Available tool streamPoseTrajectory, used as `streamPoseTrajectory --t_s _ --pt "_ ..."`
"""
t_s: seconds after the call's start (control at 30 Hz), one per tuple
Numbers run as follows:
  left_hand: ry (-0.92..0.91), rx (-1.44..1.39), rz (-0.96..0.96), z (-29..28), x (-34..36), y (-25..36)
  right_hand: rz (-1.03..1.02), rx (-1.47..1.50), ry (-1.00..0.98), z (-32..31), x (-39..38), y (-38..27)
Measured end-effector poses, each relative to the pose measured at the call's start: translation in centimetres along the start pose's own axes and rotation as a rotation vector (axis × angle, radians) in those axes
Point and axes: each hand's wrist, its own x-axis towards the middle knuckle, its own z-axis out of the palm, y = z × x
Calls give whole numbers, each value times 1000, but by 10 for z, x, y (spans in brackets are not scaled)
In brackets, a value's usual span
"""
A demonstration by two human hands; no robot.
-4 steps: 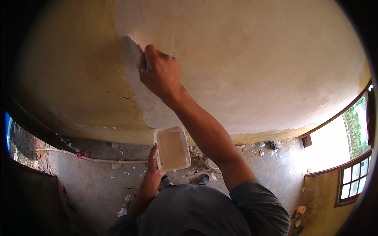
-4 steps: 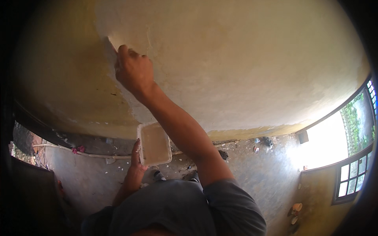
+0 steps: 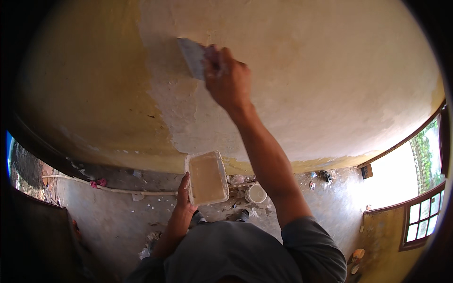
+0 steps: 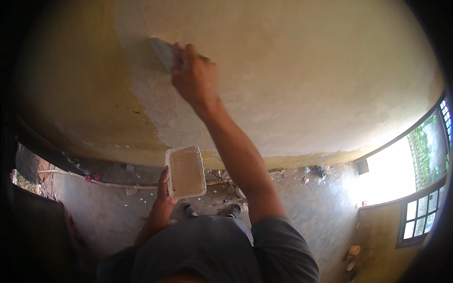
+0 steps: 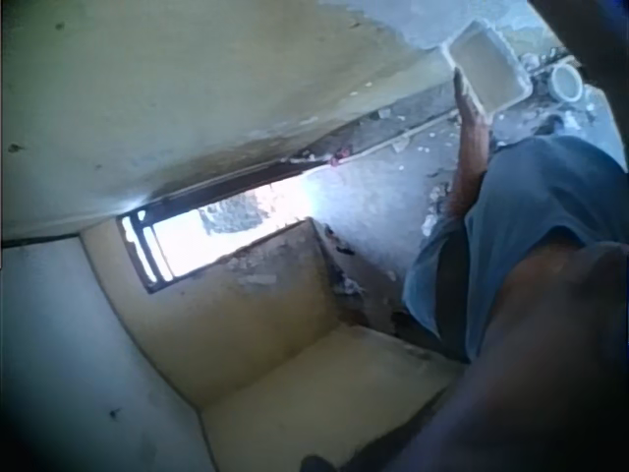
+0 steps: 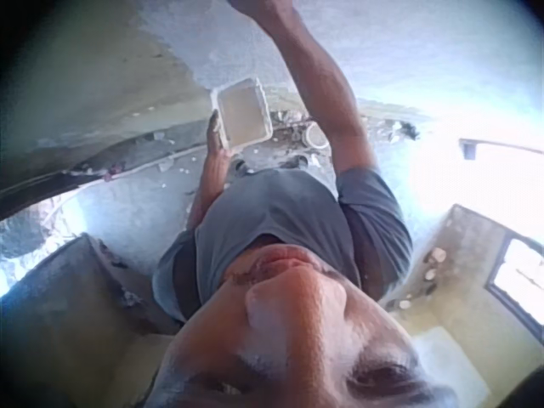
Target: The person applies a patching compound to a damaged wall using a putty knife and a plastic tray.
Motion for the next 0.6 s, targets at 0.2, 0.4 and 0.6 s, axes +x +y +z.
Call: streamPoseTrajectory --t_s 0.2,0.4,0.6 --pt "14 -15 -51 2 -4 8 136 -105 278 -135 8 93" --pt "-35 -1 -71 7 -1 11 251 185 403 -235 -2 68" --pt "-115 -5 -152 20 -10 24 -355 -645 -785 -106 -16 17"
